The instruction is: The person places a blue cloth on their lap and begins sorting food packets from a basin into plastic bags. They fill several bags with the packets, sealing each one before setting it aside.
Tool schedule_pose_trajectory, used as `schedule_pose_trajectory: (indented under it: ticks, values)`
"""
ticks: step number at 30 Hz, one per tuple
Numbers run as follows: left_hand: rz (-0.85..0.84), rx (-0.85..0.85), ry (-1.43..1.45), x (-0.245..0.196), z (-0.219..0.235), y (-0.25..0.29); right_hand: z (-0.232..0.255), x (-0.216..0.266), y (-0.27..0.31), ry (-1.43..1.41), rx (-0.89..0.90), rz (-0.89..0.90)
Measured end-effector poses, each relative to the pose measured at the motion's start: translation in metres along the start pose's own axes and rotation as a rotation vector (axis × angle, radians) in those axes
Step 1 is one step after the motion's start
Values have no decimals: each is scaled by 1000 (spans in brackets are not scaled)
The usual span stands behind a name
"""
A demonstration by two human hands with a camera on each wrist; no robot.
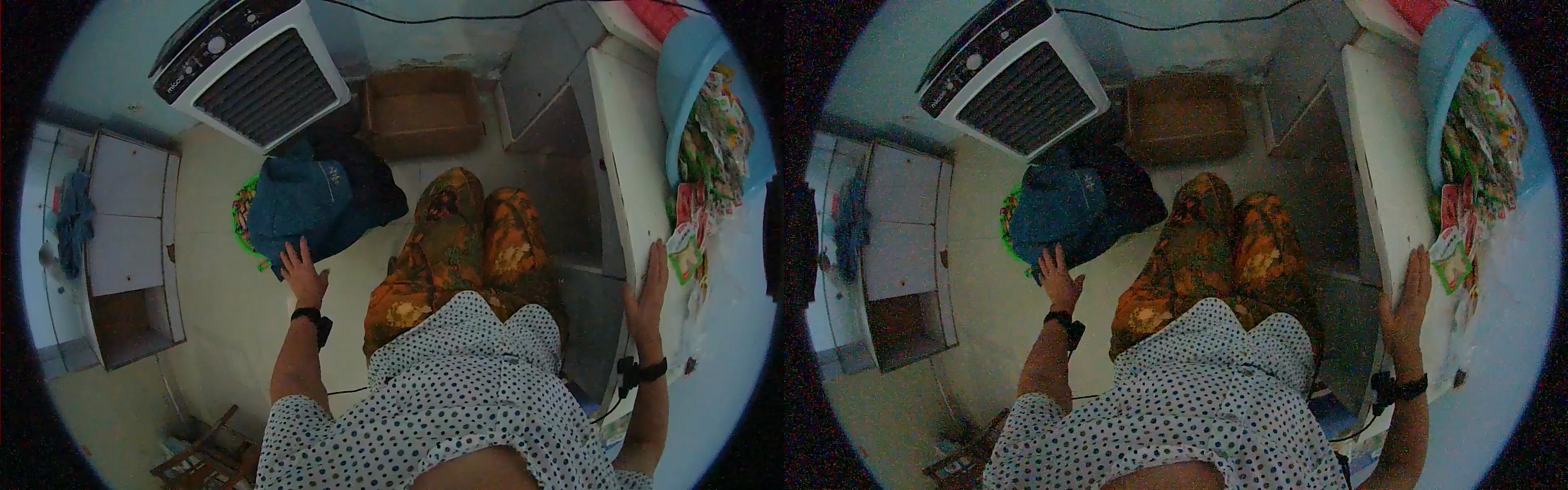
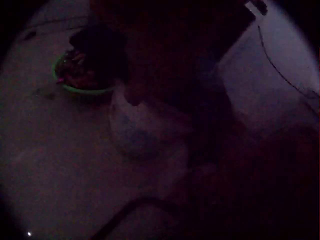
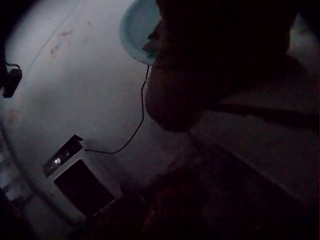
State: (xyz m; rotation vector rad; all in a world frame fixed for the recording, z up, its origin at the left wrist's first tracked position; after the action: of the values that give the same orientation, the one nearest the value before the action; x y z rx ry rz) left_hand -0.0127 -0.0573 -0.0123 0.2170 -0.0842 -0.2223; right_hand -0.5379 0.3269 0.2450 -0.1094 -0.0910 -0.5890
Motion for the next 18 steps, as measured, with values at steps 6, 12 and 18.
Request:
schedule_pose_trajectory:
  ticks: [6, 12, 18]
  values:
    - [-22, -265, 256, 95, -104, -85, -9, 6, -2, -52, -25, -5]
    - [-127, -201, 219, 18, 25, -60, -10, 2, -6, -32, -44, -8]
    - [-151, -75, -185, -3, -9, -40, -6, 4, -6, -43, -48, 10]
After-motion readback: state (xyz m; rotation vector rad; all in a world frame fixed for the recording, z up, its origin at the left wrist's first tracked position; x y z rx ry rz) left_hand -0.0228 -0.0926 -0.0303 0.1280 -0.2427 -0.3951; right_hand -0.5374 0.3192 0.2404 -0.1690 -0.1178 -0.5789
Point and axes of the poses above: each hand's wrist, its own y-axis away from the middle knuckle, its own z-axis out of the back of the hand, x = y × z, the point moved 6 cm from there along -y, towards the middle knuckle, and after that the axes turned 1 degree about x, right-handed, at the moved point
